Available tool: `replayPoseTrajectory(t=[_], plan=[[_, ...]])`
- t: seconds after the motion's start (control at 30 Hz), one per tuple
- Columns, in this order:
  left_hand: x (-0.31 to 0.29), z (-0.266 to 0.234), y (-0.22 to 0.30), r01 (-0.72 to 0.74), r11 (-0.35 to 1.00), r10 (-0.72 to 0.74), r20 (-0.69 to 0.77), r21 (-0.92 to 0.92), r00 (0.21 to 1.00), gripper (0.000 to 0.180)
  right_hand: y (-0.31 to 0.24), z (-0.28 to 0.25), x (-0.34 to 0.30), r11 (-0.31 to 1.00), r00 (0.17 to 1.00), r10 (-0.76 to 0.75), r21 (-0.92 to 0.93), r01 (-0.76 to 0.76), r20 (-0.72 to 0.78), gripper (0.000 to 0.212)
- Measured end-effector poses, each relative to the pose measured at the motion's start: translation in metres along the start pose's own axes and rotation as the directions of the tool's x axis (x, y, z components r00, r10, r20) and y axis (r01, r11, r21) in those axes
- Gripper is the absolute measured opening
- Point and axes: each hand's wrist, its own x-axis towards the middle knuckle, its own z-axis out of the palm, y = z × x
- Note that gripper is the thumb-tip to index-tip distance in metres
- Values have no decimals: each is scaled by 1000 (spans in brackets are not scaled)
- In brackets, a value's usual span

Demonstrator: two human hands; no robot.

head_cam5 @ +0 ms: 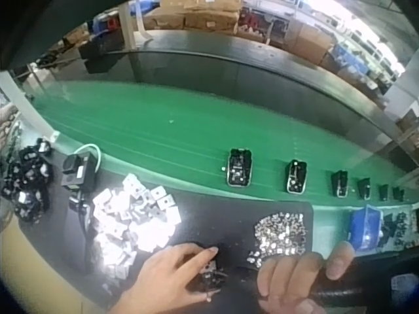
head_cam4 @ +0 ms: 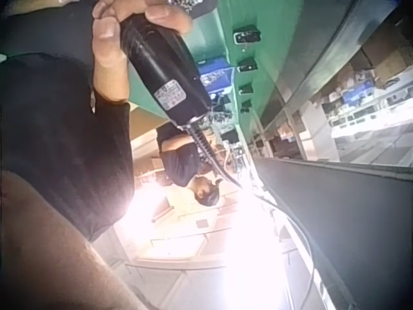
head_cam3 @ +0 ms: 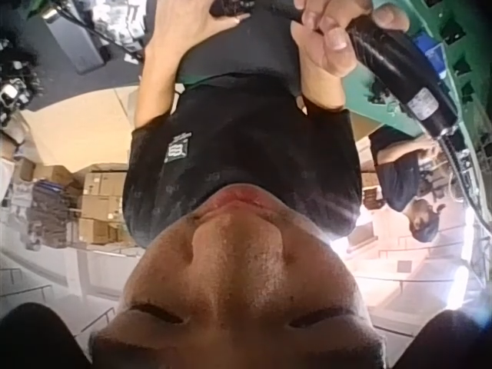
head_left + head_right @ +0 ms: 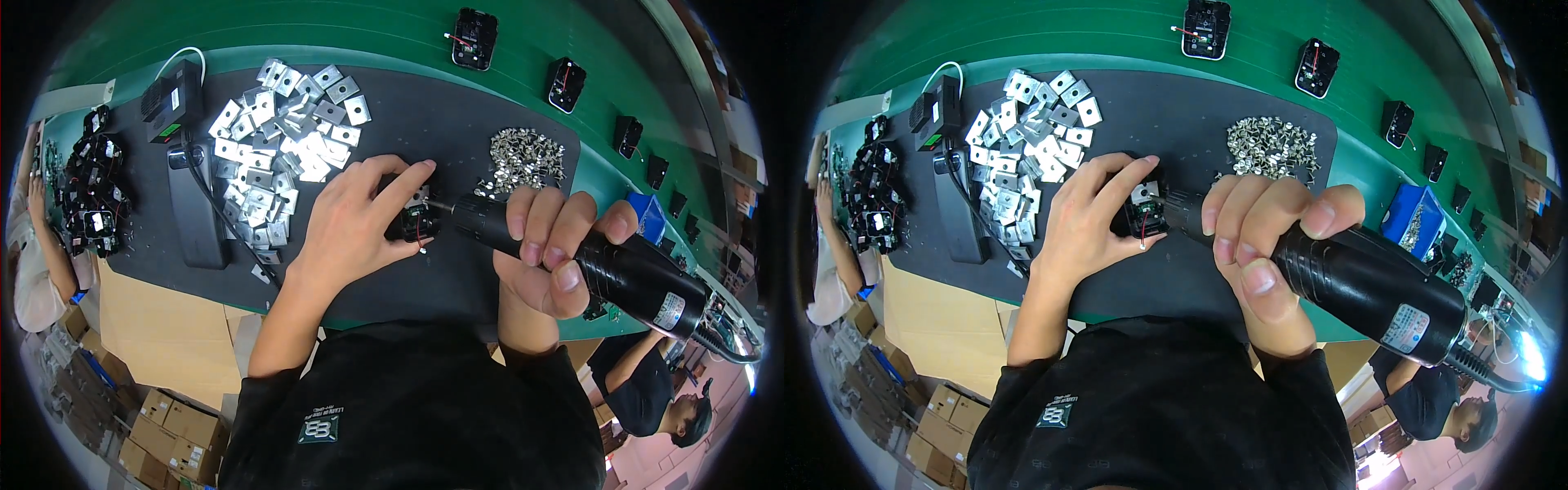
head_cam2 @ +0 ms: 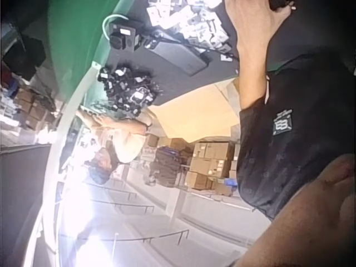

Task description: The person screws metal plates into a plastic housing with an electric screwdriver, securing the components with screws on an assembly line.

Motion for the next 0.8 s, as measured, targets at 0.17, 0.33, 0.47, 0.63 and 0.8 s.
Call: replayPoseTrajectory(t=[0.17, 0.33, 0.47, 0.63, 0.8], plan=[[0, -1, 0, 2, 1000, -2, 5, 11, 1000, 74, 0, 5, 0, 999, 994, 38, -12, -39, -103, 43], [0, -1, -1, 11, 1000, -11, 9, 16, 1000, 73, 3, 4, 0, 999, 995, 38, -9, -39, -89, 43], [0, 0, -2, 10, 1000, -10, 6, 10, 1000, 72, 2, 2, 1, 999, 995, 45, -11, -46, -88, 43], [0, 1, -1, 10, 1000, -10, 6, 17, 1000, 72, 1, -3, 2, 998, 998, 56, -29, -55, 38, 42], [2, -1, -1, -5, 999, 5, -3, 39, 1000, 68, 3, -5, 4, 999, 997, 48, -20, -47, 63, 41]])
